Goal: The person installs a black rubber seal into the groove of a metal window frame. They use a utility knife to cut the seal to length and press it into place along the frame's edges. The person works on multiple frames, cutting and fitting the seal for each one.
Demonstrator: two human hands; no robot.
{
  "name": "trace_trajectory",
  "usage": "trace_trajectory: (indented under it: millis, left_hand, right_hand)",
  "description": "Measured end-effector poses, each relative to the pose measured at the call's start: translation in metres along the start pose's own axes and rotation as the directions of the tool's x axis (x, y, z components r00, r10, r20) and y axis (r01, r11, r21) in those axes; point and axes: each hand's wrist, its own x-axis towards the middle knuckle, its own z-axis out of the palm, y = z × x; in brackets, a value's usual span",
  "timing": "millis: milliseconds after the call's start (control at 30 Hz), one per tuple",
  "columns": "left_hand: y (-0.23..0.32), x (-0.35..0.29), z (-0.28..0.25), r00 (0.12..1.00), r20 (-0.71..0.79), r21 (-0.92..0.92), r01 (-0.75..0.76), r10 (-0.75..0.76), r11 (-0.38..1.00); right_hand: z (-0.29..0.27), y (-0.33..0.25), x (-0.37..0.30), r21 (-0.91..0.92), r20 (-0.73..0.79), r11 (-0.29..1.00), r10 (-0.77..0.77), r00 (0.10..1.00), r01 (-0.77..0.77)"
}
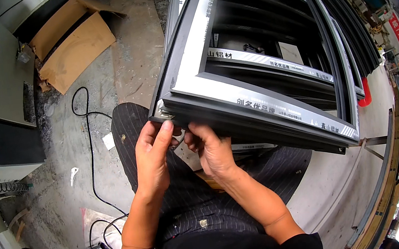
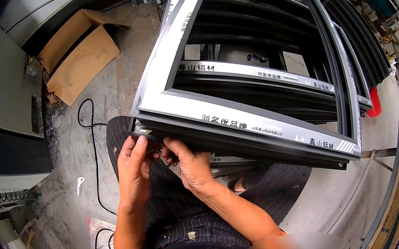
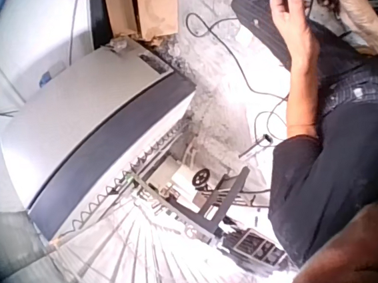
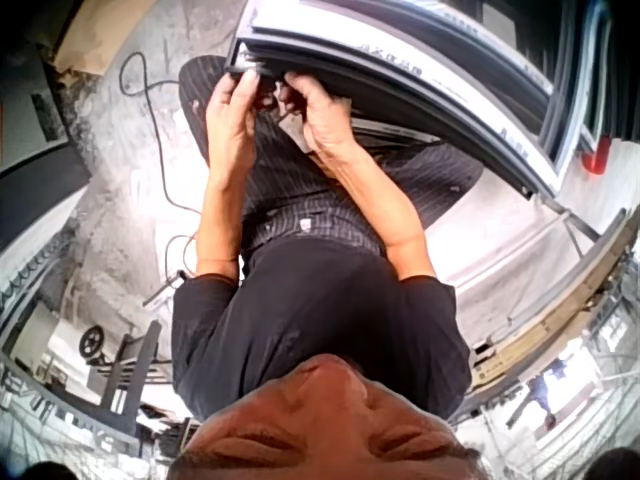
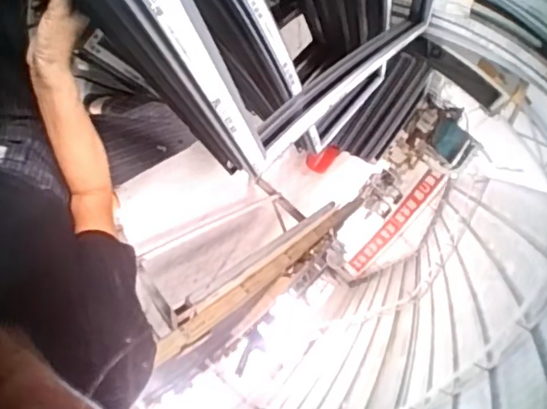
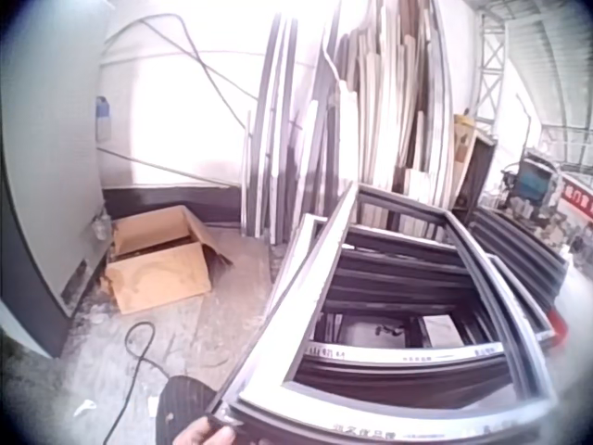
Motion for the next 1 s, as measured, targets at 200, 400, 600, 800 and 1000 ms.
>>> trace_trajectory:
  millis: [200, 400, 600, 800, 1000]
  left_hand:
    - [-0.001, 0.006, 0.005, 1.0, -0.001, -0.05, 0.004, -0.005, 0.999]
    - [-0.007, 0.009, 0.021, 0.996, -0.062, -0.055, -0.074, 0.07, 0.996]
    - [0.0, 0.007, 0.014, 0.999, -0.02, -0.146, 0.035, -0.038, 0.989]
    - [-0.018, 0.011, 0.007, 0.999, 0.053, 0.089, -0.015, 0.011, 0.996]
    - [-0.021, 0.012, 0.018, 0.999, -0.03, 0.045, -0.009, 0.011, 0.999]
  right_hand:
    - [0.001, 0.001, -0.001, 0.05, 0.027, 0.997, 0.06, 0.998, -0.062]
    - [0.009, 0.005, 0.003, 0.042, -0.019, 0.999, -0.029, 0.999, 0.03]
    - [-0.009, 0.01, 0.006, 0.105, 0.066, 0.989, 0.096, 0.993, -0.102]
    - [-0.081, -0.01, -0.025, 0.149, -0.011, 0.987, -0.054, 0.998, 0.055]
    - [-0.112, -0.031, -0.04, -0.016, -0.114, 0.971, -0.24, 0.964, 0.24]
